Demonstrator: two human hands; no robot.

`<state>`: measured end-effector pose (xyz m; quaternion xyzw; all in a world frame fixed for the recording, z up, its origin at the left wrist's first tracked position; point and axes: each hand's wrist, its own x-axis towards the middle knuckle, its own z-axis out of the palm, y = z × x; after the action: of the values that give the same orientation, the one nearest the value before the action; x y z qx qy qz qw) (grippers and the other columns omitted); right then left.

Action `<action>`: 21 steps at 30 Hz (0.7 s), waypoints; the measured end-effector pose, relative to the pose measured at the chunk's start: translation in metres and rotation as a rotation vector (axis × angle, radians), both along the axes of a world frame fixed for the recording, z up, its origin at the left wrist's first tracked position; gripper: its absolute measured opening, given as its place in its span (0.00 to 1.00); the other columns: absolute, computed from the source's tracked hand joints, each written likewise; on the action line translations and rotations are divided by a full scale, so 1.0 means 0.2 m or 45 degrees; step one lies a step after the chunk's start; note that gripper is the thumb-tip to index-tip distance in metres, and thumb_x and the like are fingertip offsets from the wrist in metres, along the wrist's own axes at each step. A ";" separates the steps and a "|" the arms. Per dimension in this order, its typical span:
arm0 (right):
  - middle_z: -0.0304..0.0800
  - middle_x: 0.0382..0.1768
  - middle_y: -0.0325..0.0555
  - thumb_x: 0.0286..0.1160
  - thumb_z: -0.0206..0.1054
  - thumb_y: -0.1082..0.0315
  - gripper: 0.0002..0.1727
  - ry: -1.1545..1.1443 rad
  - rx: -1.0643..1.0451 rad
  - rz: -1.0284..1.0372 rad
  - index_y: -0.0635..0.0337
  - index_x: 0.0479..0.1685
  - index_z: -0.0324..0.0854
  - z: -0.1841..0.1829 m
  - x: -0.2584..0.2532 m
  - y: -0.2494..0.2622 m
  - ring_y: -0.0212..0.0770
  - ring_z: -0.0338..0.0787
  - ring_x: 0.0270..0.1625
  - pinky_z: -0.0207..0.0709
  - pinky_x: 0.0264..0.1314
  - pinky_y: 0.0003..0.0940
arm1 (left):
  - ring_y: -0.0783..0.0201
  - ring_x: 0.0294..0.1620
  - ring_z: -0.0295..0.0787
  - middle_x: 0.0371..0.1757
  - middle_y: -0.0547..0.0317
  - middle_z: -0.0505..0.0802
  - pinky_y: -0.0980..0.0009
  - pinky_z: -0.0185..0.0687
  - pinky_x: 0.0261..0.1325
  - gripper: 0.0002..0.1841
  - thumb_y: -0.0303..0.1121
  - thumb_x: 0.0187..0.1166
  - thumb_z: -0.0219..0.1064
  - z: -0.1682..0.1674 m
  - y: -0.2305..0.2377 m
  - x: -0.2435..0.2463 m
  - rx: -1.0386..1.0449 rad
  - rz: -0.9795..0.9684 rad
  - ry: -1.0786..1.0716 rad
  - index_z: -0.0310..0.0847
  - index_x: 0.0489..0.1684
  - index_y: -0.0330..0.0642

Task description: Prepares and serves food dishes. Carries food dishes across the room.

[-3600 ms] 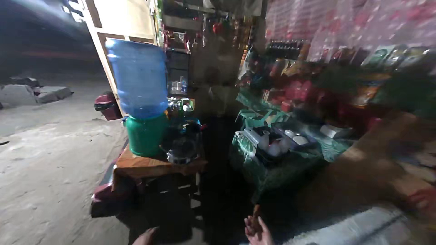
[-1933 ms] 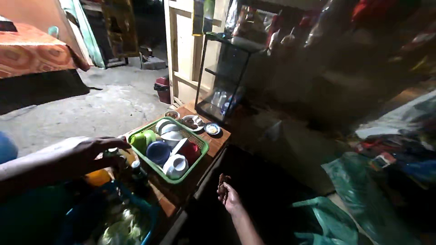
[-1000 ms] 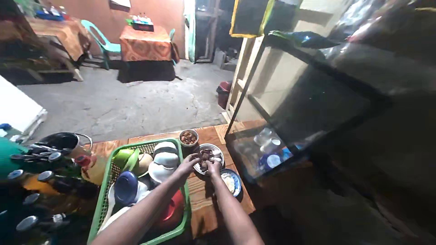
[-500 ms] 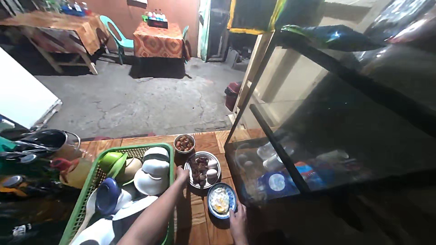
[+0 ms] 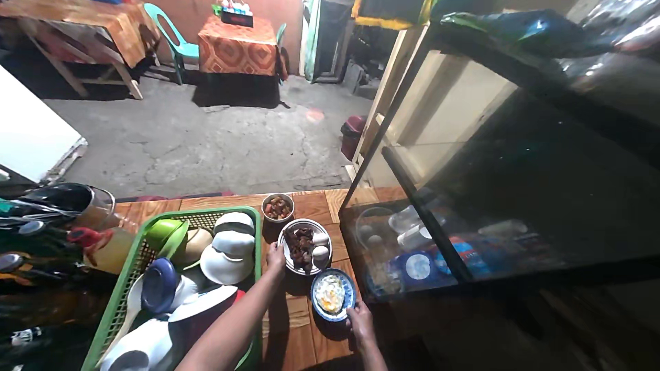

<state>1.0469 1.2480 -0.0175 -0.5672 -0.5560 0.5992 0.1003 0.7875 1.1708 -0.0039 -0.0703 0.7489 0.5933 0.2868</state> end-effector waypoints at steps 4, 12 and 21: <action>0.78 0.29 0.48 0.81 0.58 0.80 0.15 0.041 -0.044 -0.009 0.74 0.64 0.73 0.01 0.04 -0.04 0.32 0.76 0.20 0.72 0.23 0.26 | 0.45 0.63 0.82 0.64 0.30 0.84 0.50 0.75 0.68 0.18 0.32 0.94 0.49 0.01 -0.02 0.03 0.037 0.027 0.001 0.72 0.71 0.28; 0.80 0.31 0.48 0.80 0.55 0.82 0.16 0.104 0.021 -0.039 0.74 0.65 0.72 0.08 0.20 -0.17 0.30 0.76 0.20 0.72 0.23 0.24 | 0.51 0.64 0.83 0.66 0.33 0.83 0.55 0.76 0.69 0.20 0.34 0.95 0.45 0.10 -0.09 0.08 0.254 0.014 0.019 0.69 0.75 0.29; 0.83 0.36 0.49 0.80 0.52 0.80 0.17 0.178 0.205 -0.087 0.75 0.65 0.73 0.25 0.25 -0.30 0.29 0.80 0.26 0.74 0.26 0.23 | 0.58 0.62 0.87 0.67 0.39 0.86 0.60 0.83 0.66 0.25 0.43 0.96 0.41 0.42 -0.32 0.15 0.560 -0.070 -0.095 0.69 0.77 0.31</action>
<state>1.0975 1.1890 0.0324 -0.5326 -0.5745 0.5870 0.2045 0.8184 1.1060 0.0796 -0.0075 0.5919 0.7313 0.3389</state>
